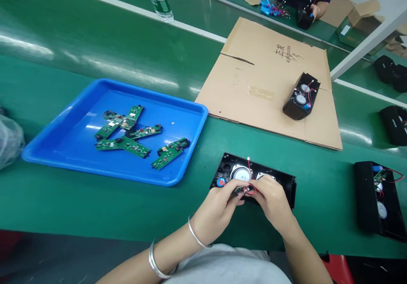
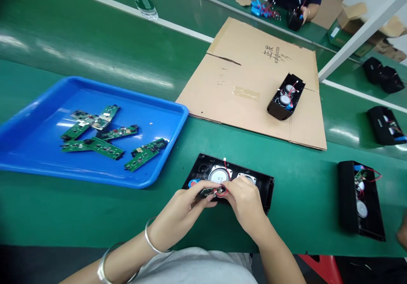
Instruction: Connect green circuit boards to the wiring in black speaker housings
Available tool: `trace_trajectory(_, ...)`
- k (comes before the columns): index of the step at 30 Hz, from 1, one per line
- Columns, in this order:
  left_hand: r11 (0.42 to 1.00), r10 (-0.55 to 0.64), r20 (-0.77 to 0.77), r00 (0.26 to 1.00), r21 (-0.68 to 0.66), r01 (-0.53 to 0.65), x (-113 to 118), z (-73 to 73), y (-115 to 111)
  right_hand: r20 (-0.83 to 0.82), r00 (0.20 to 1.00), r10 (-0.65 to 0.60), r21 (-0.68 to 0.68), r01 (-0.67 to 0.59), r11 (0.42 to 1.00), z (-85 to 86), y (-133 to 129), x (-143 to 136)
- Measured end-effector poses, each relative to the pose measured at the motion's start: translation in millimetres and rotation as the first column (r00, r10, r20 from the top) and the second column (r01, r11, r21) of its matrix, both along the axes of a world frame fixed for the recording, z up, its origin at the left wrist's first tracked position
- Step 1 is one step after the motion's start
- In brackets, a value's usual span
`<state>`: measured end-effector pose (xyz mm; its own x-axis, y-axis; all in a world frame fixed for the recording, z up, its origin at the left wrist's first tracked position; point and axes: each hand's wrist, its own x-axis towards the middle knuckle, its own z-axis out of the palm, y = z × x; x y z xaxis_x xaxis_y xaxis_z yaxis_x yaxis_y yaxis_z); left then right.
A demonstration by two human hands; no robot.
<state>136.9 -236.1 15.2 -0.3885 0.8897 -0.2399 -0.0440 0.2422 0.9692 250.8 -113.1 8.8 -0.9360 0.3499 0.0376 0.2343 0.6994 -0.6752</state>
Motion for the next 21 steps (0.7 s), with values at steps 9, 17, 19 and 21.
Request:
trace_trajectory(9, 0.988, 0.089, 0.021, 0.996, -0.128, -0.086, -7.3, 6.3, -9.7, 0.101, 0.974, -0.204, -0.178, 0.219, 0.959, 5.4, 6.8, -18.3)
trace_trajectory(17, 0.982, 0.096, -0.172, 0.980, -0.145, -0.122, -4.1, 2.7, -10.4, 0.091, 0.914, -0.394, -0.200, 0.405, 0.892, -5.0, -1.6, -18.1)
trace_trajectory(19, 0.979, 0.087, -0.314, 0.946, -0.147, -0.139, -2.6, 2.4, -10.1, 0.086, 0.907, -0.411, -0.200, 0.420, 0.885, -6.1, -0.5, -14.6)
trace_trajectory(21, 0.980, 0.087, -0.389, 0.917, -0.133, -0.150, -1.5, 2.7, -9.6, 0.078, 0.907, -0.413, -0.141, 0.420, 0.897, -7.4, -0.5, -14.1)
